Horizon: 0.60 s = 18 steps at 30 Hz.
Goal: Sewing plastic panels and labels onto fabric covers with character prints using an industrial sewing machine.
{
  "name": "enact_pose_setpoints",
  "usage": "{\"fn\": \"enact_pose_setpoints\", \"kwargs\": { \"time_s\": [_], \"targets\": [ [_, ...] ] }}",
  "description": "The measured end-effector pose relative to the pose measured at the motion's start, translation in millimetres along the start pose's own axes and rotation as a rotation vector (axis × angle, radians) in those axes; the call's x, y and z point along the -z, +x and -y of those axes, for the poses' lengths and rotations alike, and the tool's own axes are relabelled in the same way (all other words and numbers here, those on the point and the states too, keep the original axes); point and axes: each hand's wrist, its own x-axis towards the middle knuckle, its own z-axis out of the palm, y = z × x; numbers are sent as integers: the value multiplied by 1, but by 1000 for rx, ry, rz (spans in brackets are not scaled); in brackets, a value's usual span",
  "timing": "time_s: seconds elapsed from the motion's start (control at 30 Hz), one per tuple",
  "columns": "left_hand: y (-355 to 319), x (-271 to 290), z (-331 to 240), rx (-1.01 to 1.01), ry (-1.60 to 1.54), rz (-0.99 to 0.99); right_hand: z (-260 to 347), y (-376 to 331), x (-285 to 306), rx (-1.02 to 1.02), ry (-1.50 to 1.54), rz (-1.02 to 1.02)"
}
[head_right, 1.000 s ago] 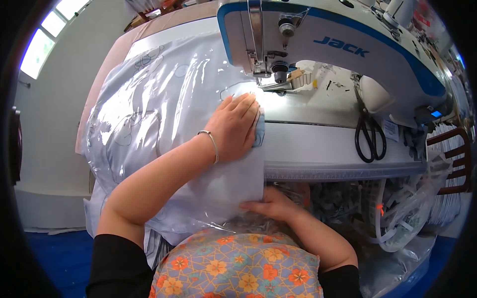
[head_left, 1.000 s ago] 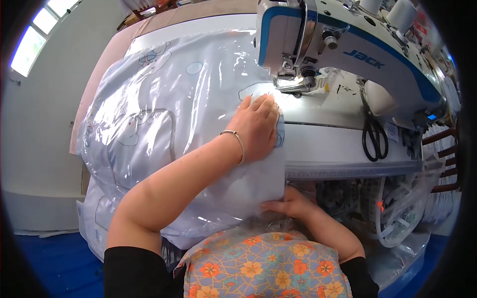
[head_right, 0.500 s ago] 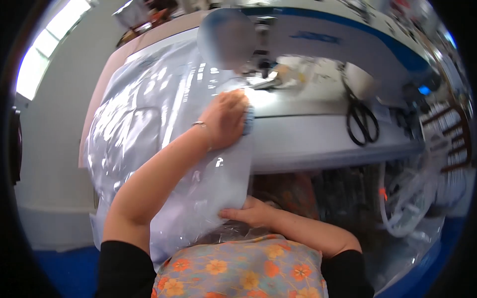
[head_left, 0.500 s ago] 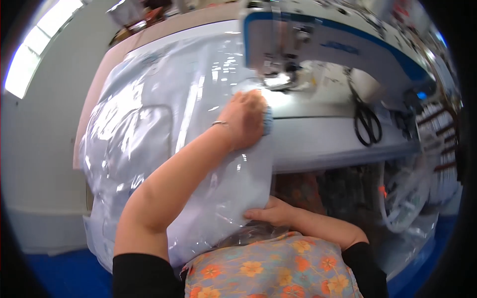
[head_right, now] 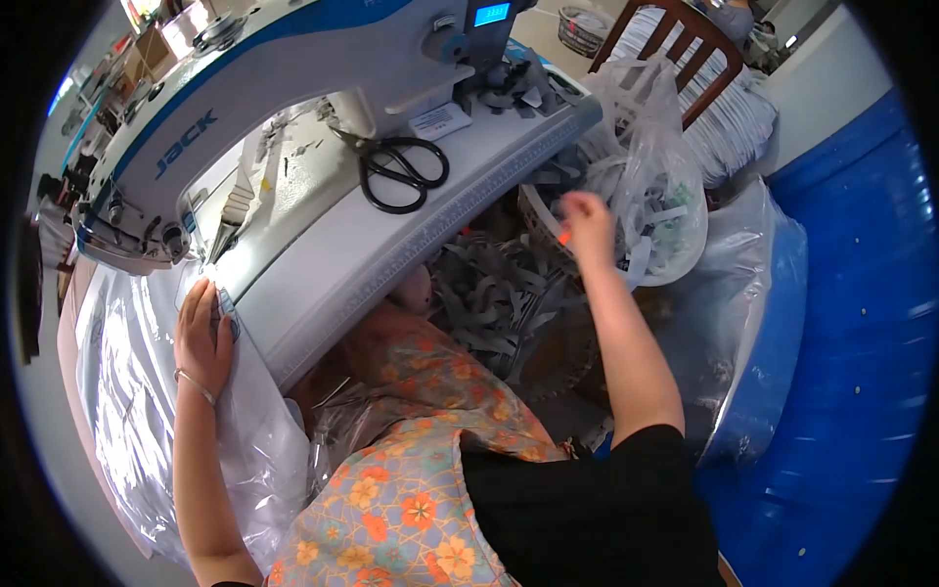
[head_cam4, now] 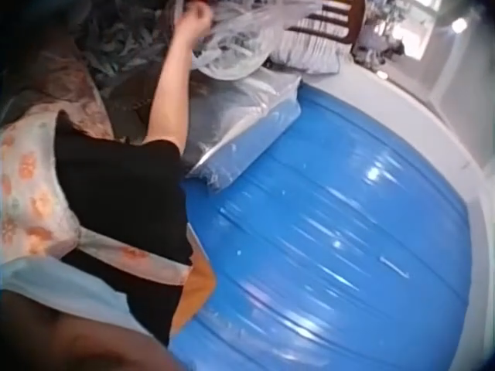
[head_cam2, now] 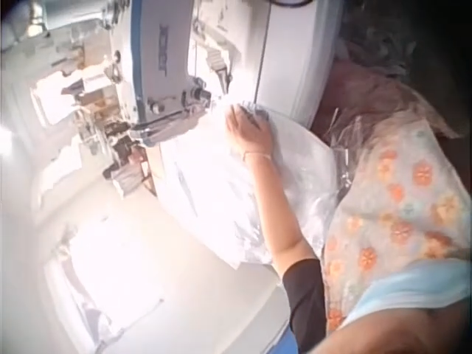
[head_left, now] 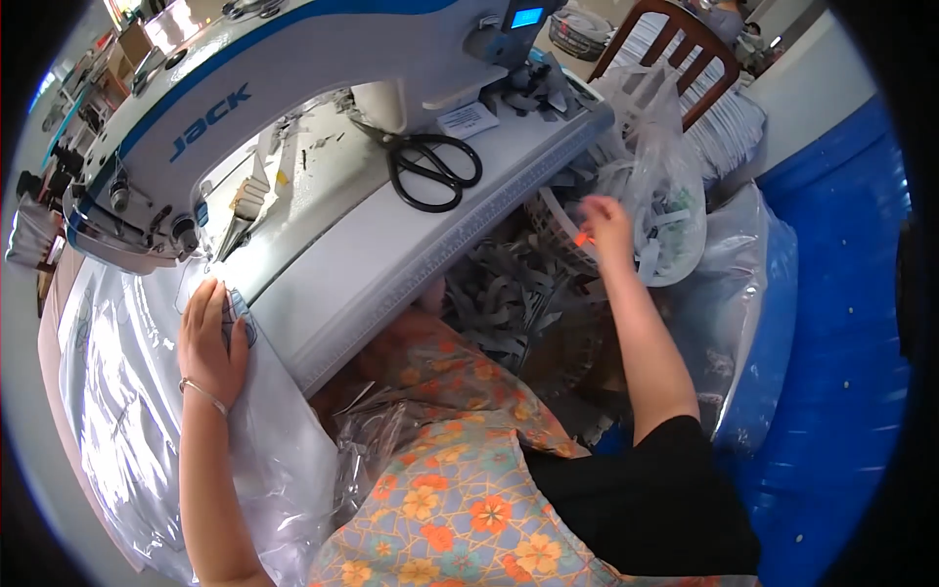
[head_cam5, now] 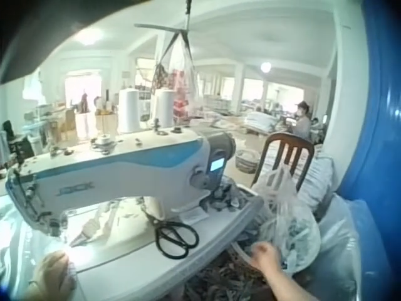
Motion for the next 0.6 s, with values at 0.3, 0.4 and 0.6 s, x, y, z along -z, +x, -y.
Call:
{"fn": "enact_pose_setpoints", "kwargs": {
  "time_s": [0.3, 0.4, 0.6],
  "targets": [
    [-5, 31, -18, -15, -28, 122, -45, 55, 39, -189, -288, -151],
    [-24, 55, -34, -159, -75, 309, 21, 38, 62, 50, -27, -250],
    [-42, 48, -32, -282, -60, 204, 169, -21, 14, 498, 131, -4]
  ]
}}
